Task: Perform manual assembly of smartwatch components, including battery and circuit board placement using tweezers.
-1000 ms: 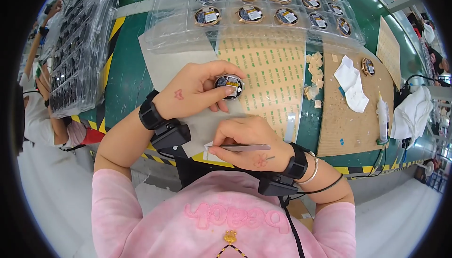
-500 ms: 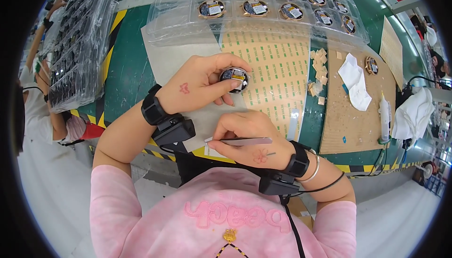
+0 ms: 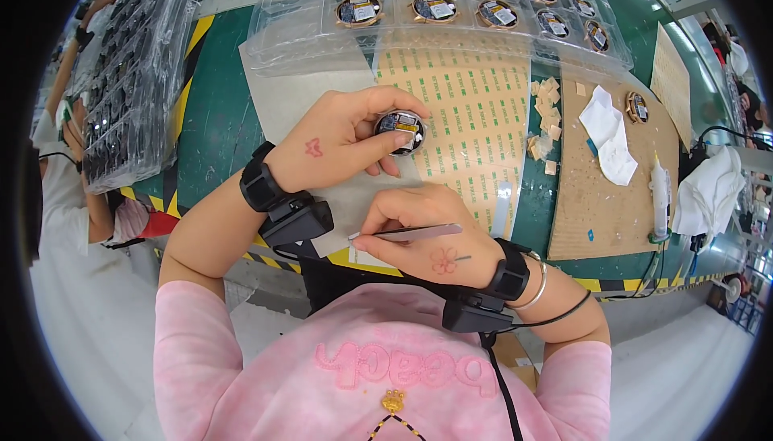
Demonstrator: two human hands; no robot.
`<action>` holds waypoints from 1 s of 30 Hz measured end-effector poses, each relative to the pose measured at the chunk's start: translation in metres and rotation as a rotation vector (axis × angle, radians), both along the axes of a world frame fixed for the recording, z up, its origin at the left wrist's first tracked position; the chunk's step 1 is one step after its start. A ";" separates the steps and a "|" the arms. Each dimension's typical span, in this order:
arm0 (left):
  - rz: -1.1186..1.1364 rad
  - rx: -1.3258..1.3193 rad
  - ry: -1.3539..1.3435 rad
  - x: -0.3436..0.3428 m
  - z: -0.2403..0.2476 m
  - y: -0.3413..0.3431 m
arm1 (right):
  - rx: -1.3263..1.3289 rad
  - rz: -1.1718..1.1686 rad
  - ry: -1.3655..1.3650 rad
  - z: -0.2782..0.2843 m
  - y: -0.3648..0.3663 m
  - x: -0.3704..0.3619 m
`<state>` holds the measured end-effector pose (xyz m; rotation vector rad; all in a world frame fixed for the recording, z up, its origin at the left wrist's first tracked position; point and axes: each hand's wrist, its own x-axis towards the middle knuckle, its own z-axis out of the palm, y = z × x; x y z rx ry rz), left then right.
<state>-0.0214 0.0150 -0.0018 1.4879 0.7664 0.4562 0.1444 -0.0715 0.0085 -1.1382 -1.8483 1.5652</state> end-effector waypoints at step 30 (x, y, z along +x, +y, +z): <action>0.017 -0.375 -0.283 -0.003 0.015 -0.013 | 0.216 -0.455 0.413 -0.008 0.021 0.037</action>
